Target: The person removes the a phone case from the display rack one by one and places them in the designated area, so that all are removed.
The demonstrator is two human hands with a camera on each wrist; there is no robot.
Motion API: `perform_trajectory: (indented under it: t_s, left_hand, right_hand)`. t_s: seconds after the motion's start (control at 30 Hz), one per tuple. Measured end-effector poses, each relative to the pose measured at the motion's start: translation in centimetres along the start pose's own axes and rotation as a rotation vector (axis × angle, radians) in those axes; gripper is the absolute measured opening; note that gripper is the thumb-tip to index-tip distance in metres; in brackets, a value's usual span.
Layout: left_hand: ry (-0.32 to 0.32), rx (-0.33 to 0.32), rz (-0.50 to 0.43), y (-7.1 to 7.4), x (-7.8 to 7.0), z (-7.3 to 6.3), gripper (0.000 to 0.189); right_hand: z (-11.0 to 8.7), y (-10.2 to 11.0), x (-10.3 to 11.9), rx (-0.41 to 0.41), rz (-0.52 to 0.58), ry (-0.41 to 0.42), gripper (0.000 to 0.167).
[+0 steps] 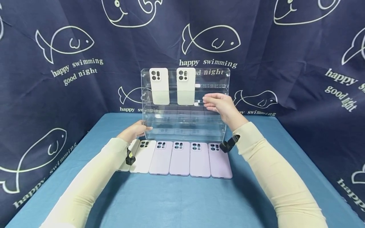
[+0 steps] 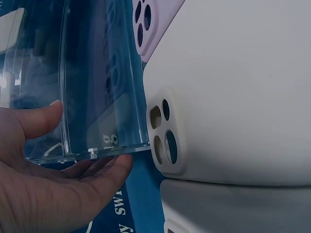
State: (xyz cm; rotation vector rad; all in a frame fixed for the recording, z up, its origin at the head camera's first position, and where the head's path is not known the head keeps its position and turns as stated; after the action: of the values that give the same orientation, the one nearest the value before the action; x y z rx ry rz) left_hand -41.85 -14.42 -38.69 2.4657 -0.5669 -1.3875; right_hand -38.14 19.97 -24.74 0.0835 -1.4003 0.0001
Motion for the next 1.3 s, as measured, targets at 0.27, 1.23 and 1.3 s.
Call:
perform_trajectory:
  t_s: [0.27, 1.23, 1.3]
  left_hand:
    - [-0.005, 0.004, -0.009, 0.0, 0.0, 0.3, 0.079]
    - [-0.017, 0.037, -0.049, -0.1, 0.5, 0.5, 0.081]
    - [-0.025, 0.036, -0.052, 0.0, 0.5, 0.4, 0.081]
  right_hand:
    - [1.7, 0.0, 1.4, -0.044, 0.018, 0.055, 0.047]
    - [8.3, -1.2, 2.5, -0.135, -0.105, 0.041, 0.025]
    - [8.7, -1.4, 2.2, -0.134, -0.127, 0.035, 0.03]
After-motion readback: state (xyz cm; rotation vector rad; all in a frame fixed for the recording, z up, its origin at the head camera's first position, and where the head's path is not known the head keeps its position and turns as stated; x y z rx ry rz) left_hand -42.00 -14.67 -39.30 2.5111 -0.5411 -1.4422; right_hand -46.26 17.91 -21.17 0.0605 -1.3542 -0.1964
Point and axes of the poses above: each hand's wrist, its own z-axis towards the middle knuckle, its own y-axis out of the back of the hand, x = y × z, the point moved 7 cm from there along z, towards the middle knuckle, and after that the axes turned 9 degrees about y, right-handed, at the moved point
